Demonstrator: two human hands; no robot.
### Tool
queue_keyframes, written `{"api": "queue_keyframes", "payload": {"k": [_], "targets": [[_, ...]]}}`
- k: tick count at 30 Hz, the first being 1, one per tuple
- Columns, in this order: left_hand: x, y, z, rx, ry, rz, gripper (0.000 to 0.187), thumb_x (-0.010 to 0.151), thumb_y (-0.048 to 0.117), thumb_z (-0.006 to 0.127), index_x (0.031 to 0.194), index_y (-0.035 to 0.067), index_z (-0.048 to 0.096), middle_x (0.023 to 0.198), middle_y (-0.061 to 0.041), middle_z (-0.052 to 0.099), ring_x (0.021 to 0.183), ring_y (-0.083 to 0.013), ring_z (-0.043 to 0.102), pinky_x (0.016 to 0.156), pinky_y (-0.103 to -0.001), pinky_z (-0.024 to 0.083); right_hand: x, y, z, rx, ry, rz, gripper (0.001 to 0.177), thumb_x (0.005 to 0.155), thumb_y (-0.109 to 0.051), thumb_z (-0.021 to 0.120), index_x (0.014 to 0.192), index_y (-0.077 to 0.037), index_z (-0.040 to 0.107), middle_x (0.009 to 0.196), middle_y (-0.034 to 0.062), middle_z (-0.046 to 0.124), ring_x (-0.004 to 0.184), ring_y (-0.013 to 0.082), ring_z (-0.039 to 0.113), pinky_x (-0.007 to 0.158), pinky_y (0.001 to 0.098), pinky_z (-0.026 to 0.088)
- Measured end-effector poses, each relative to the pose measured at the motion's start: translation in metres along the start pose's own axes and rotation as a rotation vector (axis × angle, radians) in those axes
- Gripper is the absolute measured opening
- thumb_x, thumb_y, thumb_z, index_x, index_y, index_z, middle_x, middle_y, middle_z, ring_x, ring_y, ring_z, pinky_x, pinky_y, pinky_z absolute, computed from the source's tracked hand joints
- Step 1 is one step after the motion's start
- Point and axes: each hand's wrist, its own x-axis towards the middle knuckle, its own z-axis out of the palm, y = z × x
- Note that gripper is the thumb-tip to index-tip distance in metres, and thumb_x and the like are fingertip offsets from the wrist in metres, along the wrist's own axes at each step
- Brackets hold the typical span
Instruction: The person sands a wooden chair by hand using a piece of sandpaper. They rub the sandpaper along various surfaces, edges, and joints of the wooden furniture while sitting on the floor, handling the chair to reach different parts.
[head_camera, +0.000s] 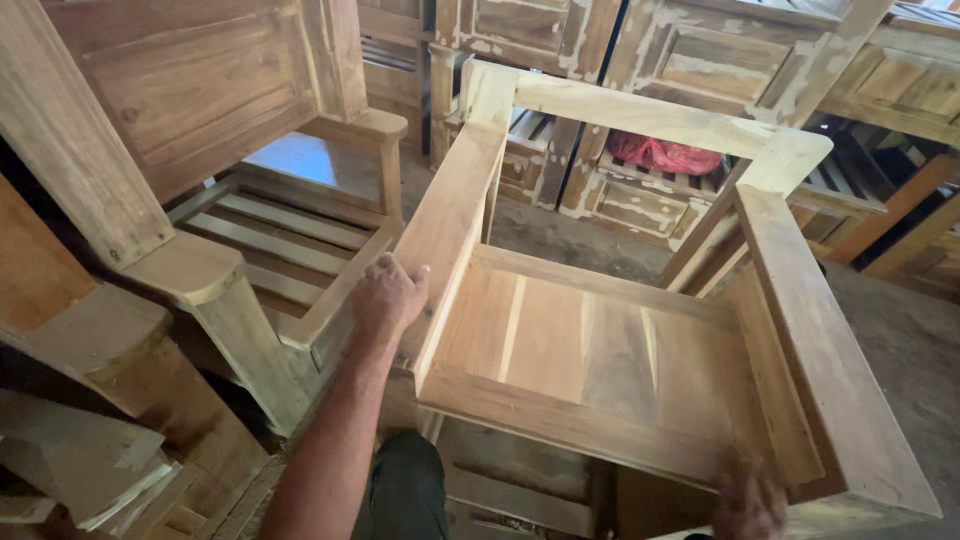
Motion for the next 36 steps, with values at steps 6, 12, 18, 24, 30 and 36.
{"api": "queue_keyframes", "payload": {"k": [6, 12, 18, 24, 30, 36], "targets": [[0.003, 0.001, -0.006, -0.021, -0.064, 0.003, 0.081, 0.095, 0.058, 0.058, 0.139, -0.009, 0.046, 0.125, -0.035, 0.058, 0.11, -0.0448, 0.064, 0.089, -0.051, 0.056, 0.013, -0.017, 0.026, 0.097, -0.019, -0.194, 0.044, 0.091, -0.02, 0.062, 0.131, -0.004, 0.062, 0.135, 0.027, 0.061, 0.121, 0.0425, 0.061, 0.105, 0.0534, 0.049], [-0.004, 0.005, -0.011, -0.016, -0.061, -0.002, 0.077, 0.096, 0.057, 0.056, 0.138, -0.007, 0.051, 0.13, -0.03, 0.061, 0.118, -0.0418, 0.064, 0.098, -0.052, 0.054, 0.033, -0.167, -0.013, 0.086, -0.26, -0.189, 0.048, 0.089, -0.018, 0.053, 0.136, -0.005, 0.055, 0.147, 0.0224, 0.053, 0.14, 0.0419, 0.047, 0.112, 0.0485, 0.044], [-0.003, 0.002, -0.008, -0.014, -0.043, 0.012, 0.08, 0.094, 0.058, 0.059, 0.137, -0.008, 0.049, 0.128, -0.033, 0.06, 0.115, -0.0434, 0.064, 0.094, -0.052, 0.055, 0.037, -0.155, -0.024, 0.326, -0.264, 0.104, 0.048, 0.098, -0.023, 0.052, 0.144, -0.011, 0.053, 0.149, 0.0149, 0.056, 0.139, 0.0316, 0.052, 0.107, 0.0387, 0.046], [0.002, -0.004, 0.006, 0.018, 0.069, 0.063, 0.074, 0.092, 0.06, 0.063, 0.125, -0.006, 0.058, 0.119, -0.029, 0.067, 0.11, -0.0423, 0.068, 0.095, -0.05, 0.056, 0.013, 0.007, -0.025, 0.123, -0.209, 0.136, 0.049, 0.1, -0.022, 0.053, 0.147, -0.007, 0.055, 0.147, 0.0203, 0.057, 0.134, 0.0369, 0.057, 0.111, 0.0477, 0.05], [0.003, -0.004, 0.006, -0.01, 0.059, 0.056, 0.072, 0.091, 0.058, 0.064, 0.124, -0.006, 0.058, 0.116, -0.03, 0.067, 0.107, -0.0432, 0.068, 0.089, -0.052, 0.056, 0.013, -0.04, -0.029, -0.205, -0.209, -0.083, 0.029, 0.095, -0.02, 0.052, 0.122, -0.01, 0.058, 0.148, 0.0209, 0.057, 0.133, 0.04, 0.057, 0.112, 0.0509, 0.048], [0.011, -0.007, 0.012, -0.045, 0.012, 0.059, 0.08, 0.092, 0.057, 0.061, 0.136, -0.008, 0.047, 0.126, -0.034, 0.058, 0.11, -0.0467, 0.062, 0.088, -0.056, 0.052, 0.051, -0.177, -0.031, 0.193, -0.337, -0.036, 0.054, 0.099, -0.022, 0.047, 0.149, -0.002, 0.043, 0.155, 0.0243, 0.043, 0.141, 0.0436, 0.045, 0.109, 0.0508, 0.045]]}}
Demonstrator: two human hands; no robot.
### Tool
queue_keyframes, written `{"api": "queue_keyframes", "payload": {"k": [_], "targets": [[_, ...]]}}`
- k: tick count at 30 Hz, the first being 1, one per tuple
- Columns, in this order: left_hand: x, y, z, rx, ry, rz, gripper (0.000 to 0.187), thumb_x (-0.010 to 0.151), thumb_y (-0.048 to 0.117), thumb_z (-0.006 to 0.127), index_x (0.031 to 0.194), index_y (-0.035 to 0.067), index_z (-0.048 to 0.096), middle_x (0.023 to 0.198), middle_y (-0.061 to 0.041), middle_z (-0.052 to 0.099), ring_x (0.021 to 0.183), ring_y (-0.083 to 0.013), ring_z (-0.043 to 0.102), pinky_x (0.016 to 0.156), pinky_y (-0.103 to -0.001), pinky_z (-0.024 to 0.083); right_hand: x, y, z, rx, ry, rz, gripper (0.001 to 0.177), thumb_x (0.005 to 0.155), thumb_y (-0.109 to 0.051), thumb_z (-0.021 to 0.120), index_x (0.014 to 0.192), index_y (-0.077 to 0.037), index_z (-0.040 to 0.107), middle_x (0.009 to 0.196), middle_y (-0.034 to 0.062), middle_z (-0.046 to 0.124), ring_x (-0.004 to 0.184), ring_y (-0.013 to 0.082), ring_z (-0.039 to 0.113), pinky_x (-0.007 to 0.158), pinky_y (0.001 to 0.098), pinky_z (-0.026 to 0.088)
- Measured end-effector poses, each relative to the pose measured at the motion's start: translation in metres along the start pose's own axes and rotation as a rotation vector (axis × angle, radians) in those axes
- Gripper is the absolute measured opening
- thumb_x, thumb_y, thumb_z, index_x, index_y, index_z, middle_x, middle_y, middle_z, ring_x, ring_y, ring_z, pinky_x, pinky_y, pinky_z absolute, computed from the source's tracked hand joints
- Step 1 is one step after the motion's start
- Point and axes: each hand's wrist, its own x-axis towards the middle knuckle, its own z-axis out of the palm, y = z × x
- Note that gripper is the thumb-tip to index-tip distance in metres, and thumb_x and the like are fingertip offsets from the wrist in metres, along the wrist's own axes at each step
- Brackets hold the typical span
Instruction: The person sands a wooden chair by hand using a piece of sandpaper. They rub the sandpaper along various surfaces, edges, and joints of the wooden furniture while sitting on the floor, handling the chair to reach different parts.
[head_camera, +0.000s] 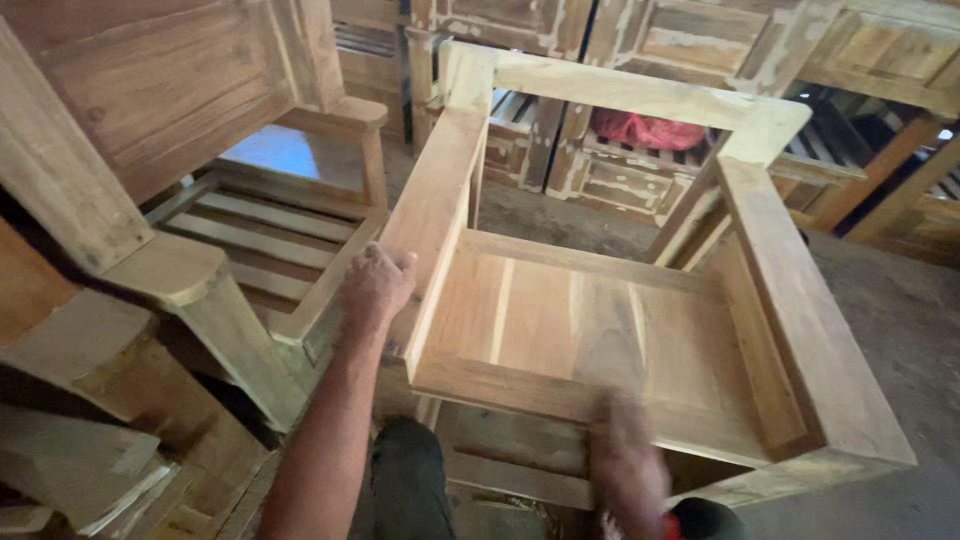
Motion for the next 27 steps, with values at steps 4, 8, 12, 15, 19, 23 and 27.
{"api": "queue_keyframes", "payload": {"k": [4, 8, 12, 15, 19, 23, 27], "targets": [[-0.007, 0.003, -0.001, 0.028, -0.024, -0.054, 0.079, 0.093, 0.059, 0.06, 0.137, -0.005, 0.05, 0.129, -0.032, 0.06, 0.117, -0.0457, 0.062, 0.097, -0.054, 0.052, 0.022, -0.048, -0.021, 0.158, -0.337, 0.375, 0.058, 0.102, -0.032, 0.046, 0.158, -0.019, 0.04, 0.159, 0.0078, 0.04, 0.148, 0.0254, 0.036, 0.114, 0.0398, 0.04], [-0.009, 0.003, -0.003, 0.03, 0.014, -0.026, 0.078, 0.092, 0.06, 0.062, 0.136, -0.004, 0.051, 0.128, -0.032, 0.06, 0.116, -0.0464, 0.062, 0.096, -0.056, 0.051, -0.016, 0.027, -0.014, 0.038, 0.051, -0.066, 0.043, 0.103, -0.032, 0.039, 0.14, -0.013, 0.047, 0.161, 0.0109, 0.041, 0.151, 0.0263, 0.037, 0.117, 0.0373, 0.039], [-0.009, 0.005, -0.005, 0.043, 0.004, -0.032, 0.076, 0.092, 0.06, 0.063, 0.133, -0.002, 0.054, 0.127, -0.03, 0.061, 0.116, -0.0465, 0.062, 0.096, -0.056, 0.052, -0.049, 0.145, -0.014, -0.34, 0.056, -0.066, 0.054, 0.106, -0.024, 0.037, 0.154, 0.002, 0.04, 0.158, 0.0245, 0.045, 0.145, 0.0362, 0.041, 0.12, 0.0519, 0.037], [-0.007, 0.006, -0.006, 0.01, -0.024, -0.062, 0.074, 0.092, 0.059, 0.063, 0.132, -0.003, 0.054, 0.125, -0.03, 0.063, 0.115, -0.0458, 0.064, 0.096, -0.056, 0.052, -0.055, 0.161, -0.029, -0.326, -0.097, 0.251, 0.054, 0.105, -0.03, 0.046, 0.154, -0.007, 0.045, 0.155, 0.023, 0.048, 0.14, 0.0414, 0.045, 0.115, 0.0493, 0.042], [-0.008, 0.006, -0.006, 0.02, -0.006, -0.045, 0.075, 0.091, 0.059, 0.063, 0.132, -0.003, 0.053, 0.122, -0.031, 0.063, 0.112, -0.0462, 0.064, 0.092, -0.056, 0.053, -0.033, 0.116, -0.034, -0.23, -0.079, 0.581, 0.062, 0.102, -0.028, 0.056, 0.158, -0.004, 0.044, 0.142, 0.0269, 0.053, 0.135, 0.0481, 0.049, 0.109, 0.0545, 0.044], [-0.007, 0.005, -0.002, 0.044, 0.022, -0.035, 0.073, 0.092, 0.06, 0.063, 0.131, -0.002, 0.055, 0.123, -0.03, 0.064, 0.113, -0.0458, 0.064, 0.095, -0.056, 0.053, -0.002, 0.041, -0.025, -0.29, 0.124, -0.129, 0.05, 0.099, -0.018, 0.054, 0.143, 0.003, 0.045, 0.149, 0.0288, 0.05, 0.14, 0.0466, 0.048, 0.118, 0.0573, 0.043], [-0.009, 0.003, 0.004, 0.062, 0.073, 0.008, 0.073, 0.092, 0.058, 0.063, 0.13, -0.004, 0.055, 0.123, -0.032, 0.063, 0.112, -0.047, 0.063, 0.093, -0.056, 0.053, 0.019, -0.059, -0.03, 0.253, 0.004, 0.108, 0.065, 0.084, -0.011, 0.055, 0.148, -0.001, 0.049, 0.153, 0.0218, 0.049, 0.143, 0.0374, 0.045, 0.11, 0.0401, 0.045]]}}
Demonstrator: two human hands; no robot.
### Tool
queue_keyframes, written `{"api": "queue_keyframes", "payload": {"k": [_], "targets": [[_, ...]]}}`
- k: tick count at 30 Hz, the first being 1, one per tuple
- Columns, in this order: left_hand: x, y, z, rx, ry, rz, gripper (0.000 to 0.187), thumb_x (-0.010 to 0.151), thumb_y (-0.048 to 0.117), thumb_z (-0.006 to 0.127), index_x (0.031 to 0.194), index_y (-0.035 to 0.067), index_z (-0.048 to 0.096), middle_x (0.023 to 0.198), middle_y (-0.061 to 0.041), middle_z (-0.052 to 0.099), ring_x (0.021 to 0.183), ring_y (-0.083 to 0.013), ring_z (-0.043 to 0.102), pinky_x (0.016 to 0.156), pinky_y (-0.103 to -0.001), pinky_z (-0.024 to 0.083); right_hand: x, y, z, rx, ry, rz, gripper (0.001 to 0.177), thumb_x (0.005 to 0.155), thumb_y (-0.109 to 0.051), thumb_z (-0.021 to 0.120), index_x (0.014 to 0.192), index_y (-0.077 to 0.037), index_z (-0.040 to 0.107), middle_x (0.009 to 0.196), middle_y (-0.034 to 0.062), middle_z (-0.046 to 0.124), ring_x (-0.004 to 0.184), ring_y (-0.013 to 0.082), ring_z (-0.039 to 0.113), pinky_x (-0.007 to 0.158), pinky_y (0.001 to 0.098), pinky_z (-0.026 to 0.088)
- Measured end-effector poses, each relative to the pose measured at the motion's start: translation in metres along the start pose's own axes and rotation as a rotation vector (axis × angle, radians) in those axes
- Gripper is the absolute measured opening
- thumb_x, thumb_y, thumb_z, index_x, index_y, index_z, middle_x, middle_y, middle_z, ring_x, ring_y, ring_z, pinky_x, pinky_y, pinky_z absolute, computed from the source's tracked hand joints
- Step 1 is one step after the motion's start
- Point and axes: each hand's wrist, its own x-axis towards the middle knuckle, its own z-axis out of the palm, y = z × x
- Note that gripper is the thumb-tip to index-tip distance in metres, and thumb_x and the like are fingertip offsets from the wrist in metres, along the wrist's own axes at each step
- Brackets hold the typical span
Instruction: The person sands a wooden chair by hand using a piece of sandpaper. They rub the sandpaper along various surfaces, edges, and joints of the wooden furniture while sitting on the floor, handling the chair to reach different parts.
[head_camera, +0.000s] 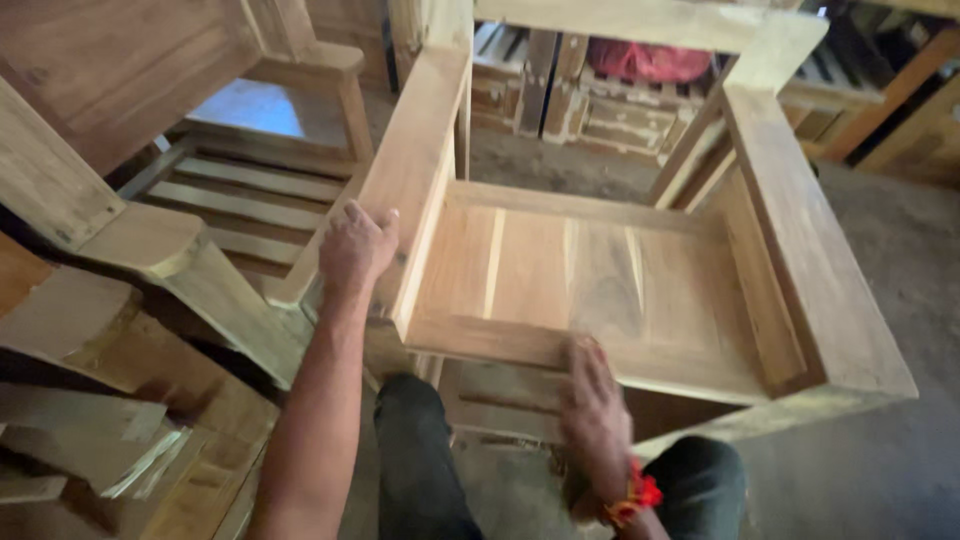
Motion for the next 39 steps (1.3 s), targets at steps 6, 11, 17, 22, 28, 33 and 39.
{"api": "queue_keyframes", "payload": {"k": [6, 11, 17, 22, 28, 33, 39], "targets": [[0.002, 0.0, -0.002, -0.025, 0.012, 0.053, 0.068, 0.095, 0.056, 0.062, 0.127, -0.004, 0.056, 0.124, -0.031, 0.062, 0.113, -0.0473, 0.062, 0.093, -0.057, 0.051, 0.005, 0.026, -0.031, -0.903, -0.372, -0.434, 0.058, 0.091, -0.016, 0.053, 0.147, -0.001, 0.045, 0.162, 0.0211, 0.043, 0.146, 0.037, 0.041, 0.121, 0.0465, 0.038], [-0.001, 0.006, -0.01, -0.036, -0.074, -0.029, 0.066, 0.095, 0.056, 0.062, 0.127, -0.002, 0.056, 0.124, -0.028, 0.063, 0.112, -0.0458, 0.063, 0.092, -0.057, 0.052, -0.025, 0.113, -0.078, -0.237, 0.074, 0.234, 0.045, 0.108, -0.025, 0.048, 0.146, -0.002, 0.056, 0.149, 0.0198, 0.056, 0.137, 0.0332, 0.053, 0.113, 0.0454, 0.045], [0.004, 0.002, -0.011, -0.019, -0.09, -0.044, 0.068, 0.094, 0.056, 0.062, 0.128, -0.002, 0.055, 0.122, -0.03, 0.063, 0.111, -0.0459, 0.063, 0.093, -0.056, 0.052, -0.037, 0.152, -0.051, -0.551, 0.159, 0.082, 0.043, 0.114, -0.023, 0.055, 0.147, 0.004, 0.056, 0.154, 0.0232, 0.055, 0.14, 0.0397, 0.056, 0.118, 0.0499, 0.047], [0.004, 0.001, -0.003, -0.043, -0.023, 0.012, 0.072, 0.092, 0.057, 0.063, 0.13, -0.004, 0.052, 0.122, -0.031, 0.062, 0.11, -0.0476, 0.062, 0.089, -0.057, 0.052, -0.011, 0.055, -0.012, -0.33, 0.127, -0.117, 0.055, 0.099, -0.013, 0.052, 0.149, 0.008, 0.045, 0.154, 0.0294, 0.048, 0.145, 0.0436, 0.046, 0.118, 0.0495, 0.043], [-0.005, 0.011, -0.014, 0.003, -0.076, -0.032, 0.069, 0.096, 0.058, 0.061, 0.132, -0.001, 0.056, 0.127, -0.028, 0.064, 0.116, -0.0456, 0.063, 0.096, -0.056, 0.052, 0.009, -0.018, -0.019, -0.045, -0.022, -0.014, 0.05, 0.1, -0.019, 0.052, 0.146, -0.001, 0.048, 0.149, 0.0179, 0.052, 0.143, 0.0339, 0.046, 0.115, 0.0395, 0.042], [-0.002, 0.017, -0.023, -0.045, -0.224, -0.123, 0.076, 0.097, 0.058, 0.054, 0.145, 0.0, 0.044, 0.127, -0.028, 0.061, 0.112, -0.0435, 0.065, 0.091, -0.057, 0.054, -0.025, 0.097, -0.029, -0.33, 0.029, -0.006, 0.058, 0.106, -0.019, 0.044, 0.158, 0.007, 0.038, 0.163, 0.0232, 0.047, 0.15, 0.0317, 0.046, 0.122, 0.0414, 0.041], [0.001, 0.014, -0.012, 0.044, -0.176, -0.04, 0.074, 0.103, 0.056, 0.054, 0.147, -0.002, 0.039, 0.128, -0.03, 0.059, 0.112, -0.0444, 0.063, 0.091, -0.056, 0.053, -0.043, 0.141, -0.085, -0.24, 0.025, 0.446, 0.053, 0.109, -0.015, 0.049, 0.161, -0.006, 0.046, 0.149, 0.0225, 0.056, 0.131, 0.0418, 0.054, 0.101, 0.0544, 0.051]]}}
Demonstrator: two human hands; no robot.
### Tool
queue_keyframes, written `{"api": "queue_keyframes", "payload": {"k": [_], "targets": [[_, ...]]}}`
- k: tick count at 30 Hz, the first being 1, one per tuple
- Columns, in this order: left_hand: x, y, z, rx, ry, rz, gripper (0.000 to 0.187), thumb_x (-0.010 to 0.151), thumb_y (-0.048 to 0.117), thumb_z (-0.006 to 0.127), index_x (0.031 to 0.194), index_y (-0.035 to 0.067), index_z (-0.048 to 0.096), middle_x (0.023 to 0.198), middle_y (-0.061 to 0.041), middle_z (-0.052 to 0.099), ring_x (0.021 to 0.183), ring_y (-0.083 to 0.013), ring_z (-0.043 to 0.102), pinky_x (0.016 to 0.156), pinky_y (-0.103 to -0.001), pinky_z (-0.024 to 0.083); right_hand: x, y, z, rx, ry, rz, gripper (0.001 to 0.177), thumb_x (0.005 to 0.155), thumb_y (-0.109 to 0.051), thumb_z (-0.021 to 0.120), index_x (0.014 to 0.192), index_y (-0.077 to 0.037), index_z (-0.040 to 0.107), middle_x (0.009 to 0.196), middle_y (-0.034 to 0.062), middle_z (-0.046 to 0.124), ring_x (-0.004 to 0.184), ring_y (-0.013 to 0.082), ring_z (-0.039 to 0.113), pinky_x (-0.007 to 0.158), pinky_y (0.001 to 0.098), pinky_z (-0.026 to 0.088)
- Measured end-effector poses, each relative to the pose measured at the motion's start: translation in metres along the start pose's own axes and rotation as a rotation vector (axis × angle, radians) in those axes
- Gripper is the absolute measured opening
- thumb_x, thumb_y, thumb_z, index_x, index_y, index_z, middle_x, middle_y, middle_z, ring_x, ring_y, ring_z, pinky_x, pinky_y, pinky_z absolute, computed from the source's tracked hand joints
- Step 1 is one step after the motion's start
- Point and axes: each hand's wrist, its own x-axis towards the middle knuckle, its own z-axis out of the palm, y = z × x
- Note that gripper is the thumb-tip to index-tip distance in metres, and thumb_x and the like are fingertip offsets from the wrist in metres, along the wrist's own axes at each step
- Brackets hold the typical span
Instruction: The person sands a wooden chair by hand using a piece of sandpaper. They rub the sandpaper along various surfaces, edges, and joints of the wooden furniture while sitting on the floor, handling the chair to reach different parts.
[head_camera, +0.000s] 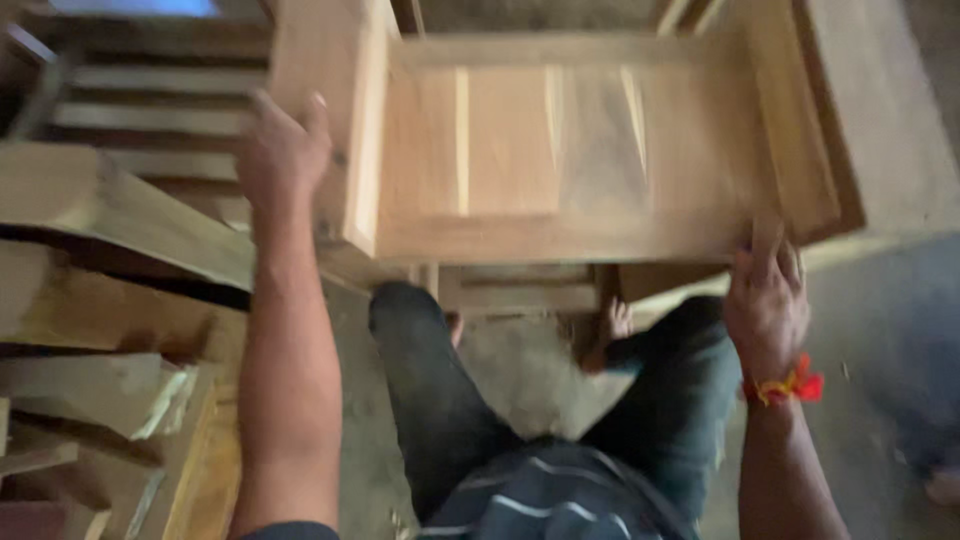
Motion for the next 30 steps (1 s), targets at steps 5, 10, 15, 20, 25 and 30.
{"api": "queue_keyframes", "payload": {"k": [5, 10, 15, 20, 25, 30], "targets": [[0.001, 0.003, -0.001, -0.111, -0.065, -0.092, 0.062, 0.103, 0.05, 0.055, 0.14, 0.001, 0.048, 0.127, -0.02, 0.063, 0.113, -0.036, 0.065, 0.092, -0.053, 0.055, -0.002, -0.044, 0.022, -0.167, 0.144, -0.435, 0.051, 0.11, -0.011, 0.051, 0.159, -0.004, 0.038, 0.163, 0.0227, 0.046, 0.154, 0.0397, 0.04, 0.127, 0.052, 0.036], [0.0, -0.004, 0.006, -0.037, 0.035, 0.049, 0.064, 0.106, 0.05, 0.059, 0.141, -0.002, 0.048, 0.131, -0.024, 0.06, 0.114, -0.0383, 0.063, 0.092, -0.055, 0.053, -0.034, -0.161, 0.041, 0.202, -0.03, -0.388, 0.049, 0.101, -0.01, 0.061, 0.149, -0.002, 0.053, 0.151, 0.0227, 0.053, 0.146, 0.0395, 0.046, 0.118, 0.0457, 0.045], [-0.006, 0.0, 0.006, -0.08, -0.03, -0.024, 0.066, 0.107, 0.05, 0.055, 0.147, 0.001, 0.043, 0.129, -0.023, 0.06, 0.111, -0.036, 0.065, 0.088, -0.053, 0.055, -0.018, -0.139, 0.021, 0.209, -0.015, -0.385, 0.051, 0.101, -0.012, 0.06, 0.151, -0.003, 0.051, 0.152, 0.0209, 0.054, 0.145, 0.0363, 0.05, 0.114, 0.0436, 0.049], [-0.002, -0.003, 0.006, -0.123, -0.055, -0.043, 0.064, 0.108, 0.051, 0.055, 0.148, 0.002, 0.046, 0.13, -0.019, 0.064, 0.113, -0.0321, 0.068, 0.092, -0.051, 0.057, -0.005, -0.036, 0.007, 0.017, 0.085, -0.17, 0.046, 0.112, -0.014, 0.056, 0.157, -0.011, 0.051, 0.157, 0.0174, 0.058, 0.149, 0.0347, 0.051, 0.113, 0.0424, 0.052], [0.004, -0.009, 0.012, -0.066, -0.001, 0.0, 0.068, 0.108, 0.053, 0.056, 0.148, -0.001, 0.041, 0.13, -0.024, 0.058, 0.114, -0.0363, 0.063, 0.088, -0.053, 0.055, 0.011, -0.01, 0.006, -0.203, 0.089, -0.208, 0.051, 0.117, -0.018, 0.058, 0.159, 0.004, 0.04, 0.152, 0.0253, 0.054, 0.145, 0.0395, 0.048, 0.126, 0.0527, 0.046], [0.002, -0.007, 0.009, -0.021, 0.025, 0.019, 0.068, 0.108, 0.053, 0.057, 0.147, -0.001, 0.042, 0.129, -0.027, 0.057, 0.116, -0.0397, 0.061, 0.091, -0.056, 0.053, -0.012, -0.073, 0.02, 0.043, 0.098, -0.26, 0.048, 0.109, -0.016, 0.059, 0.155, -0.004, 0.052, 0.152, 0.0253, 0.056, 0.146, 0.042, 0.049, 0.114, 0.048, 0.051]]}}
